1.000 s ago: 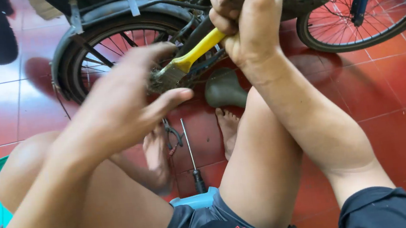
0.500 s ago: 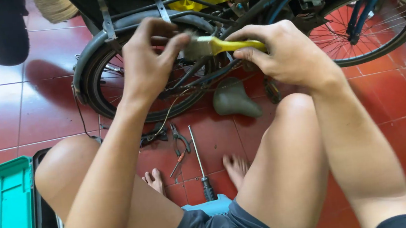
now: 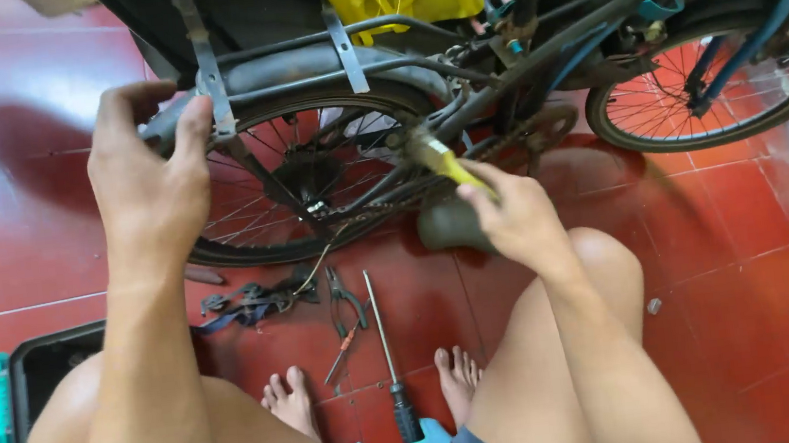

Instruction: Cleaning the chain and adjusting the derailleur of a bicycle using a brush and a screwdriver.

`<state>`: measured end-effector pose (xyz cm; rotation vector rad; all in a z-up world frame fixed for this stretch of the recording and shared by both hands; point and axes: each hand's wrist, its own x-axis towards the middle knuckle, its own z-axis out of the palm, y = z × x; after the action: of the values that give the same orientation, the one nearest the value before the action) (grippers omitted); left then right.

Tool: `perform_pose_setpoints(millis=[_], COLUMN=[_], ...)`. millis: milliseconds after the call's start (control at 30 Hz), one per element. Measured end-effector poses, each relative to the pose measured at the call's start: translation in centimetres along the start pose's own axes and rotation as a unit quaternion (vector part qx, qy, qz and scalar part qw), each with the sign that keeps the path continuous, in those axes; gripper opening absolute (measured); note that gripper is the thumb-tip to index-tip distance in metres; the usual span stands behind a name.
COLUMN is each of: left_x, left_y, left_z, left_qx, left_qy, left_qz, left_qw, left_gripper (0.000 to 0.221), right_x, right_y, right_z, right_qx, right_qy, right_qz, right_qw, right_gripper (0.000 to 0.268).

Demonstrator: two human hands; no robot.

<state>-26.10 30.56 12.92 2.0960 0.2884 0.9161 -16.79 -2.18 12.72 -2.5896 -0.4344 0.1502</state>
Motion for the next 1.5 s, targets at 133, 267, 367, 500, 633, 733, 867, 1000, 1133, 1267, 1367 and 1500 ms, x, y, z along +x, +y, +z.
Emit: perform_pose_setpoints(millis=[133, 267, 367, 500, 633, 733, 867, 1000, 1133, 1267, 1367, 1500], left_x=[1.6, 2.3, 2.2, 1.3, 0.2, -0.3, -0.9, -0.6, -0.3, 0.0, 0.2, 0.2], left_y=[-0.7, -0.2, 0.0, 0.4, 3.0, 3.9, 3.9, 2.3, 2.3, 2.6, 2.9, 3.0], left_z=[1.8, 2.5, 2.7, 3.5, 4.2, 5.3, 6.0, 5.7, 6.2, 6.6, 6.9, 7.2], left_qx=[0.035, -0.055, -0.079, -0.045, -0.017, -0.04, -0.068, -0.169, -0.144, -0.14, -0.149, -0.169], left_qy=[-0.03, -0.07, -0.08, -0.002, 0.103, 0.092, 0.091, 0.092, 0.099, 0.119, 0.148, 0.163], left_qz=[0.004, 0.033, 0.003, 0.057, 0.092, 0.11, 0.056, 0.004, 0.024, 0.023, 0.011, 0.006], left_qw=[0.999, 0.996, 0.994, 0.997, 0.99, 0.989, 0.992, 0.981, 0.984, 0.983, 0.978, 0.972], left_gripper=[0.029, 0.026, 0.031, 0.027, 0.013, 0.015, 0.015, 0.013, 0.01, 0.01, 0.01, 0.01], right_x=[-1.0, 0.0, -0.2, 1.3, 1.5, 2.1, 3.3, 3.6, 2.9, 1.7, 1.8, 1.9], right_y=[0.8, 0.6, -0.1, 2.5, 4.4, 4.9, 3.5, 0.4, -1.4, -1.0, -2.6, -3.2], right_z=[4.4, 2.4, 3.2, 0.6, -1.0, -0.7, 1.0, 3.7, 2.8, 2.5, 3.4, 6.5], right_qx=[0.073, 0.148, 0.124, 0.128, 0.333, 0.464, 0.52, 0.258, 0.128, 0.257, 0.217, 0.07], right_qy=[0.022, 0.035, 0.063, -0.07, 0.0, 0.142, 0.261, 0.134, 0.057, 0.043, 0.118, -0.042], right_qz=[0.032, 0.077, 0.043, 0.067, 0.103, 0.063, -0.008, -0.06, -0.252, -0.167, -0.158, -0.232], right_qw=[0.997, 0.985, 0.989, 0.987, 0.937, 0.872, 0.813, 0.955, 0.957, 0.951, 0.956, 0.969], right_gripper=[0.041, 0.036, 0.036, 0.037, 0.043, 0.027, 0.014, 0.015, 0.009, 0.016, 0.03, 0.026])
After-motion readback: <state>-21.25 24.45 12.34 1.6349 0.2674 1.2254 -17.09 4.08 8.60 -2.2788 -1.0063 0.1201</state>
